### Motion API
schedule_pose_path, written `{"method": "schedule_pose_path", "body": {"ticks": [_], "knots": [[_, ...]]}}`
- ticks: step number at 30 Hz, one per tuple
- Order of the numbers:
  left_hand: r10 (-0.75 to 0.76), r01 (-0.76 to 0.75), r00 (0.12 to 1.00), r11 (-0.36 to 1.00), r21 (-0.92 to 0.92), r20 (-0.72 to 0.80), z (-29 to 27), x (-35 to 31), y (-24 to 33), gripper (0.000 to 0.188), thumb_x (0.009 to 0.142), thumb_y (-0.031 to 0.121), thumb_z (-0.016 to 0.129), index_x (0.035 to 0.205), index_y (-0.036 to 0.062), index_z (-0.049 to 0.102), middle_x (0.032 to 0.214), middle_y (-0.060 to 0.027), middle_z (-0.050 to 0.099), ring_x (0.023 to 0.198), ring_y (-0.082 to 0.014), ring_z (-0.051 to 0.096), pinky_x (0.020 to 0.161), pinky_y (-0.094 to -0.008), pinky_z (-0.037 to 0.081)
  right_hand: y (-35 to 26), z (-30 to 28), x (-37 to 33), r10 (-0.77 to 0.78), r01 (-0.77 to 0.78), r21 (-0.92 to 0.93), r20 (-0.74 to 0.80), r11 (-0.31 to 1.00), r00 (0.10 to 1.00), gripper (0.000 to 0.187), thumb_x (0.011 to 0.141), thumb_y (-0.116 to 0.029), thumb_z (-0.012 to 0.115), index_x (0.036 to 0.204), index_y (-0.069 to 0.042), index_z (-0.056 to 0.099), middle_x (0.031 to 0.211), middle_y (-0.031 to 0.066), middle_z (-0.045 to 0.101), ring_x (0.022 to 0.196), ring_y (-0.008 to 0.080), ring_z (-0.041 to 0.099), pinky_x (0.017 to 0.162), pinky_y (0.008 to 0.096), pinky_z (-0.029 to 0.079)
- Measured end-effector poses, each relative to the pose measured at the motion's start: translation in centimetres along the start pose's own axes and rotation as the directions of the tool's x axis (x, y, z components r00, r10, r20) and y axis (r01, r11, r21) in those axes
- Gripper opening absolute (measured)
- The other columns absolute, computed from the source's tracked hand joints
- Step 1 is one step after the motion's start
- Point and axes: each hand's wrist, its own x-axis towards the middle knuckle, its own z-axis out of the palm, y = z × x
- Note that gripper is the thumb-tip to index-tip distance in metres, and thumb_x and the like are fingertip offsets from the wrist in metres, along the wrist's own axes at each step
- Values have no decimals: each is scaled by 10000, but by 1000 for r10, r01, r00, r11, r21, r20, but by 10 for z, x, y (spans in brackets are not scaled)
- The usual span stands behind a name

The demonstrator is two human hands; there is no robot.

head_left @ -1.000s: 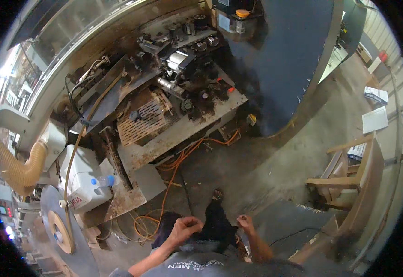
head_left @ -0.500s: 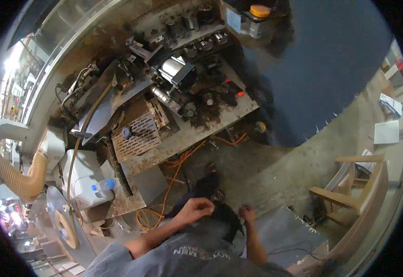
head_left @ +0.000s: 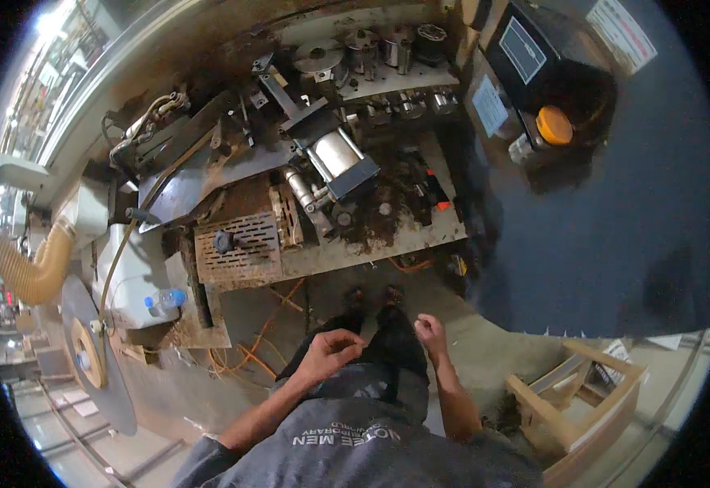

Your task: The person pours water from a plastic bottle onto a cloth and wipes down various metal components of a machine.

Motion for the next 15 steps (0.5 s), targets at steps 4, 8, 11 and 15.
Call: {"method": "schedule_pose_path", "body": {"ticks": [4,8,11,15], "knots": [[27,-31,997,998,-59,-74,22,1,20,161,875,105,655,992,-4,674,894,-12,672,859,-78,595,791,-253,485,-10,-5,42,89,-89,-9,208,996,974,275,854,-232,673,1045,-36,645,908,66,652,866,184,620,775,322,491],[29,-48,990,990,-136,-141,37,11,23,139,872,93,668,976,1,673,888,-4,670,841,-71,593,768,-239,484,-39,-12,74,8,0,-32,256,999,967,227,849,-226,678,941,-26,625,859,65,634,831,171,606,742,322,484],[-34,-8,981,977,-211,-193,40,10,32,128,880,95,672,966,1,670,848,-1,665,799,-63,590,716,-230,474,-57,-10,79,33,-19,-66,217,998,976,173,864,-174,654,834,-25,571,712,29,576,662,104,546,604,285,442],[-13,-39,971,976,-213,-239,41,10,30,126,882,85,669,968,-6,674,837,-8,665,784,-72,594,716,-232,474,-49,-12,84,-7,28,-89,230,996,973,160,862,-161,657,868,-22,579,694,25,572,631,106,542,589,278,439]]}}
